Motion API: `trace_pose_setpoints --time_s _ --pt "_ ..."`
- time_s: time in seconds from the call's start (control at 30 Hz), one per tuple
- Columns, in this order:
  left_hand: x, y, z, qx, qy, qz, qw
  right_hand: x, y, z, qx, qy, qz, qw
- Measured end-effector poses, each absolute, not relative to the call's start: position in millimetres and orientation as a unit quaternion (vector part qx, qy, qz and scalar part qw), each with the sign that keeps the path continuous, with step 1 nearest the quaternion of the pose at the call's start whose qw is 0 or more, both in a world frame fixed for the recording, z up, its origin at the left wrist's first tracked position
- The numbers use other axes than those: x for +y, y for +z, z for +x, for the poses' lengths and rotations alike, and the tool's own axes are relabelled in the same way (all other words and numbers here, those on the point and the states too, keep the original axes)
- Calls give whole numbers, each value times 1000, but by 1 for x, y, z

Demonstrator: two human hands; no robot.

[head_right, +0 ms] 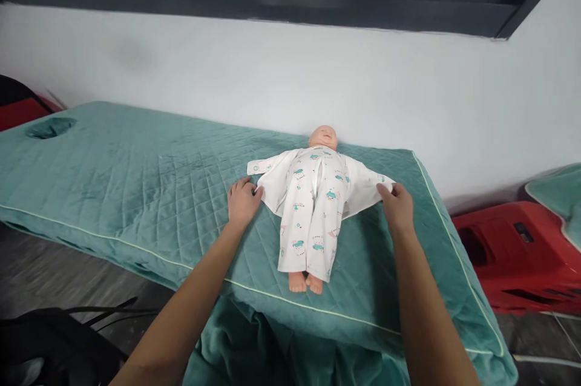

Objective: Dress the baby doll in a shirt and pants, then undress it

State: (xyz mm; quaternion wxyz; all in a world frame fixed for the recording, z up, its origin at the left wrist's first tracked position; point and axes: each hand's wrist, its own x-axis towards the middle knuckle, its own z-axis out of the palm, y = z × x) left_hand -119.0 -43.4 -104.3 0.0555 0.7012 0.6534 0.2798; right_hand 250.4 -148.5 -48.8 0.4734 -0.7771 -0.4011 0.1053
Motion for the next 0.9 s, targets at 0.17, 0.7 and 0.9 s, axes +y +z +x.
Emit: trace_pose_setpoints --time_s 0.17,0.7,0.9 --pt "-44 -104 -125 637 341 682 116 -164 -9 174 -698 111 -567 423" --pt "-104 -22 -45 212 288 929 95 -148 -18 161 -587 216 -622 471" --pt "-51 -38 -40 405 374 822 144 -55 -6 170 -530 87 -701 470"
